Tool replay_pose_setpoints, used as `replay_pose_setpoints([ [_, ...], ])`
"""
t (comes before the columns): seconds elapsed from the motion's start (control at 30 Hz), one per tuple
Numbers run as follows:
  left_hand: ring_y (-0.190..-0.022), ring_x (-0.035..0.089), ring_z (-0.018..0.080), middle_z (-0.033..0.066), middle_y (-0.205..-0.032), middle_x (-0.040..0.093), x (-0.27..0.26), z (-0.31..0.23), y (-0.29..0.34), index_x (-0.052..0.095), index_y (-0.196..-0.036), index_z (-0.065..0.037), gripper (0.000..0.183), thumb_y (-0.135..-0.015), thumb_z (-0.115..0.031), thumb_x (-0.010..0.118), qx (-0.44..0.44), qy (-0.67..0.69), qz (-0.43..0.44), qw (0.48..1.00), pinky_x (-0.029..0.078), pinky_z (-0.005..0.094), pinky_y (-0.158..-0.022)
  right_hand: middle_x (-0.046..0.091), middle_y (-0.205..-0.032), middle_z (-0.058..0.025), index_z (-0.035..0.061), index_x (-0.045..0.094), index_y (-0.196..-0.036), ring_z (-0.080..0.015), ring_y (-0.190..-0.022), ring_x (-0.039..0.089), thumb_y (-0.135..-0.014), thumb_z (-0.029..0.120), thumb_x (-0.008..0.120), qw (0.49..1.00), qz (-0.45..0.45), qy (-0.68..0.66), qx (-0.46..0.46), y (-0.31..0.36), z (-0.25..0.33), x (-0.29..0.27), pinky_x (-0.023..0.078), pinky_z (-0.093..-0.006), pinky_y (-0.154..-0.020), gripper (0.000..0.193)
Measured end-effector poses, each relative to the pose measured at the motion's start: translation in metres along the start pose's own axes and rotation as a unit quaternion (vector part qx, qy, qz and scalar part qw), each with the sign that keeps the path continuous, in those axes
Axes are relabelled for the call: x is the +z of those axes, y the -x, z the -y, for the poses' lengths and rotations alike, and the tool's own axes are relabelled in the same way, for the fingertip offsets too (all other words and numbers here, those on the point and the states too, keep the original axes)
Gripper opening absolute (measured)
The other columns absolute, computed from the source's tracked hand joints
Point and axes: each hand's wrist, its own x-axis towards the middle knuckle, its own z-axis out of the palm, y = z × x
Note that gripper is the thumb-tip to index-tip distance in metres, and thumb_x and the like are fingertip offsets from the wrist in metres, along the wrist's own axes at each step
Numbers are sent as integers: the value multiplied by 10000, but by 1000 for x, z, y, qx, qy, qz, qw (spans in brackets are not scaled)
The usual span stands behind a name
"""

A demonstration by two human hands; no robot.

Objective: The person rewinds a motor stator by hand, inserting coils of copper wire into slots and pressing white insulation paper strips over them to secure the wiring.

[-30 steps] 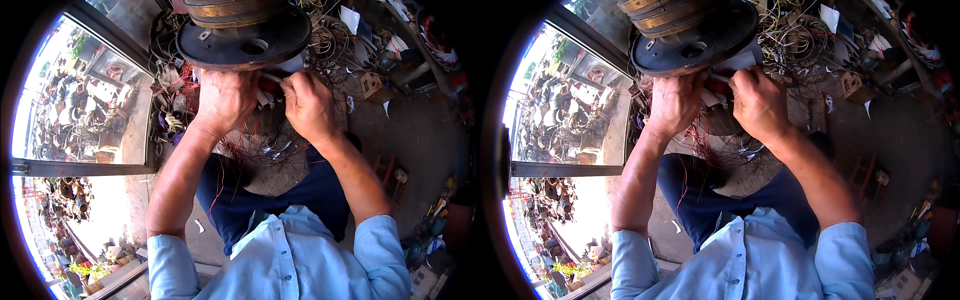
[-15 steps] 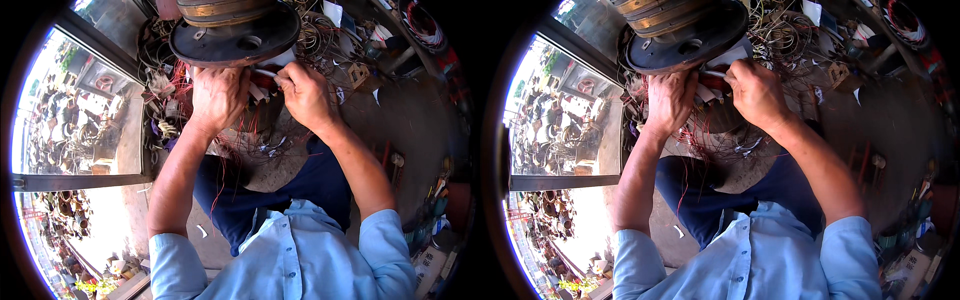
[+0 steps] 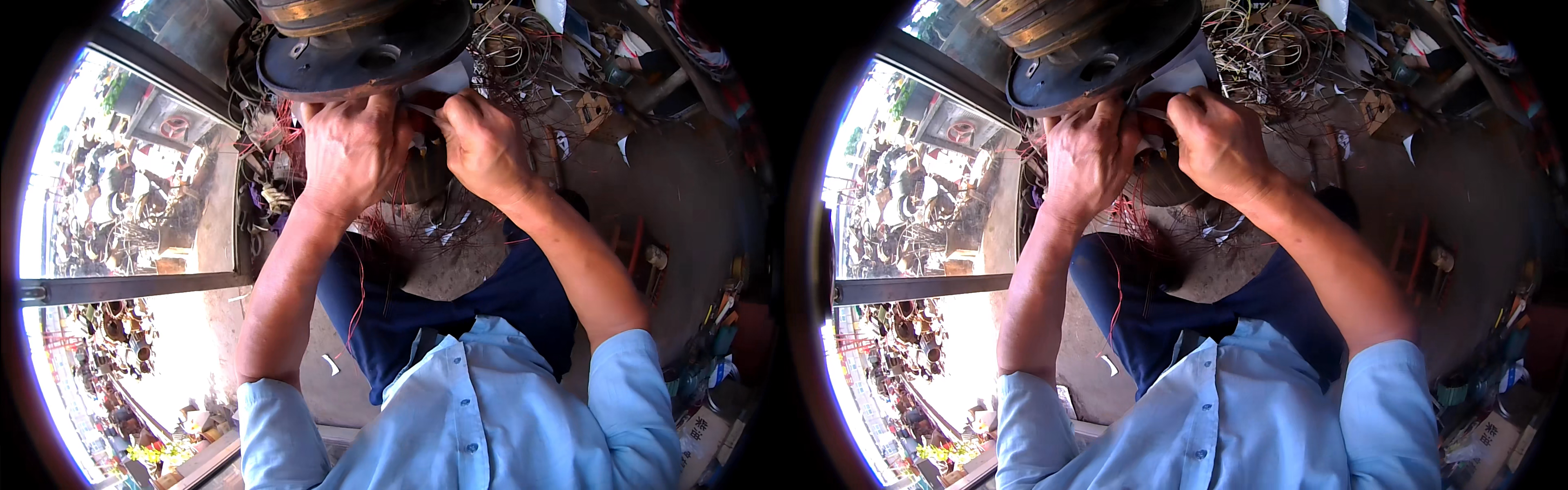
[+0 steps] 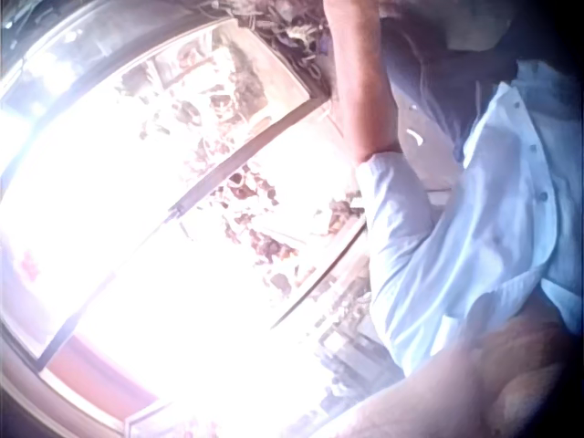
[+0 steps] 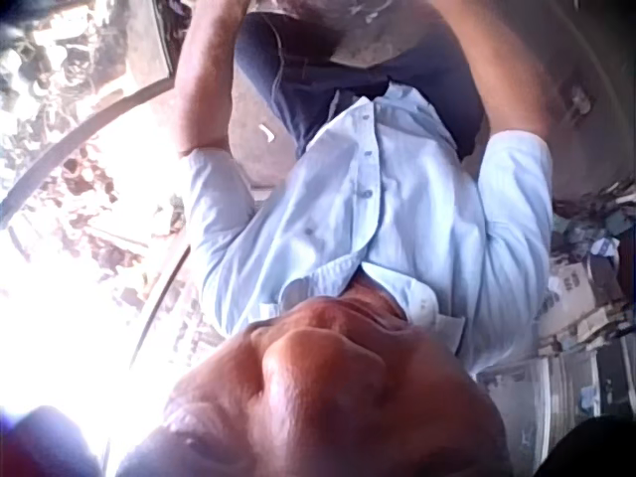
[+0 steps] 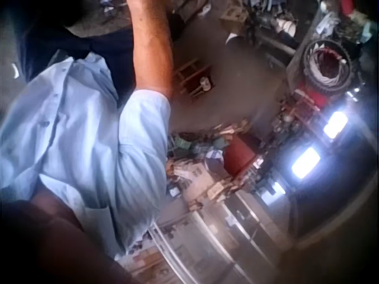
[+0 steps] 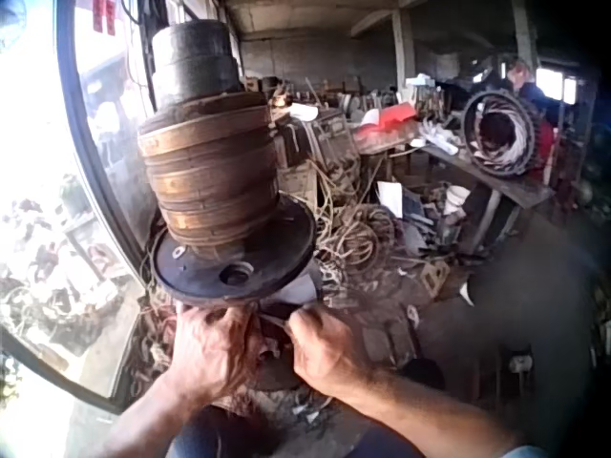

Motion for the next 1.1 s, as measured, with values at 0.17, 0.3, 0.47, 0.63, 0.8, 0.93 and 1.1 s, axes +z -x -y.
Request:
replay_pose_setpoints([
  [0.17,-946,680,375,179,-865,700,0,-2,-2,618,-1078,-36,202,-953,-194,614,-28,-4,8,1000,413,520,-937,675,-854,-145,48,651,-930,-369,-747,694,-831,-5,722,998,-35,-53,-18,4,-12,1,561,-440,-632,133],
  [0.3,-999,677,381,196,-949,720,-2,1,1,628,-1128,-31,236,-966,-203,612,-21,8,3,1000,408,514,-984,711,-908,-161,31,676,-1051,-370,-799,713,-878,46,741,998,-9,-39,57,25,-2,-8,575,-451,-696,185],
  [0.47,-1098,663,374,191,-1093,726,2,-2,-3,629,-1267,-46,329,-983,-212,606,-14,13,-5,1000,407,504,-1032,734,-962,-193,45,615,-1200,-385,-830,726,-927,97,724,967,36,-92,235,74,13,8,570,-455,-707,299],
  [0.63,-1063,675,383,187,-1080,730,-3,2,-3,717,-1133,-67,246,-985,-247,638,-47,30,21,998,458,470,-984,682,-712,-199,53,668,-1030,-412,-674,689,-982,213,656,960,3,-110,255,58,33,8,534,-511,-616,167],
  [0.8,-1072,670,394,187,-1093,731,-5,8,-10,720,-1181,-90,275,-985,-262,634,-51,46,47,997,476,488,-959,667,-669,-200,18,656,-1063,-405,-633,692,-993,146,644,962,-4,-89,259,55,78,0,531,-474,-575,146],
  [0.93,-1098,659,418,208,-1161,719,-9,9,-16,711,-1271,-94,340,-994,-274,629,-77,72,65,992,495,492,-966,708,-792,-206,7,654,-1130,-374,-717,724,-992,132,659,960,-14,-138,243,71,73,2,557,-439,-624,187],
  [1.1,-1078,661,422,226,-1151,713,-9,16,-8,707,-1273,-84,328,-1004,-251,619,-16,2,28,999,494,491,-964,726,-921,-150,-4,655,-1153,-244,-797,731,-983,126,700,954,-25,-171,243,58,42,-8,577,-362,-698,218],
])
